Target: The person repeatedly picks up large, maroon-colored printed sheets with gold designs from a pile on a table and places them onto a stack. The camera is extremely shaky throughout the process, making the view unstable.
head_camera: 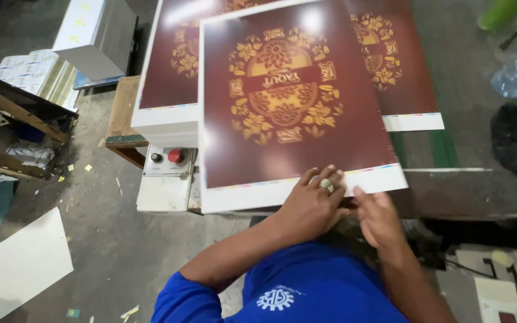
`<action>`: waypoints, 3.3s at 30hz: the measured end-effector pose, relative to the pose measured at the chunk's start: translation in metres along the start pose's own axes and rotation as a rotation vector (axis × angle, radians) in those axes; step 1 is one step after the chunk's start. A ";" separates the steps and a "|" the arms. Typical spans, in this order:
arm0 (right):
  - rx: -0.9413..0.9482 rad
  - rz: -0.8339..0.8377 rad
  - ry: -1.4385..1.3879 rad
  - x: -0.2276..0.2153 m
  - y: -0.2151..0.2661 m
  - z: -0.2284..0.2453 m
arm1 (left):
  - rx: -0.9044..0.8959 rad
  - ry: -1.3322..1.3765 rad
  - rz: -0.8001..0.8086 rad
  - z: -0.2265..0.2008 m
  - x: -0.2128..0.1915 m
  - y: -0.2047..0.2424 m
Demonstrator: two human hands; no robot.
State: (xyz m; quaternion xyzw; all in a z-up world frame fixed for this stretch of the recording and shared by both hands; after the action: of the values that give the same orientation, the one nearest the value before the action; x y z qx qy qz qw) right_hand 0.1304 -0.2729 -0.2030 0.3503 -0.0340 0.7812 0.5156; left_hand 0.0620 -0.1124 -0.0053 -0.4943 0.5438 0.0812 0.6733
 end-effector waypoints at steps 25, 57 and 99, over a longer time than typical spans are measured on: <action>-0.270 -0.595 0.118 -0.230 0.114 0.034 | -0.454 -0.082 0.473 0.304 -0.068 0.025; -0.071 0.098 0.503 0.040 0.038 0.031 | 0.054 -0.118 0.054 -0.003 -0.009 0.030; -0.331 -0.558 0.237 -0.170 0.092 0.047 | -0.189 -0.514 0.171 0.219 -0.062 0.059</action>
State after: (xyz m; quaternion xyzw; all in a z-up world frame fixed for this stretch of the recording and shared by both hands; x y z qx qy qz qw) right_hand 0.1159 -0.4681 -0.2387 0.1648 -0.0029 0.6291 0.7596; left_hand 0.1424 0.1089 -0.0066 -0.4704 0.3850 0.3110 0.7307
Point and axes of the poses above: each hand's wrist, its own y-axis away from the middle knuckle, its own x-axis out of the palm, z = x × y, the point moved 6 cm from there along -y, towards the middle knuckle, and after that the axes turned 7 degrees about x, right-handed, at the moved point
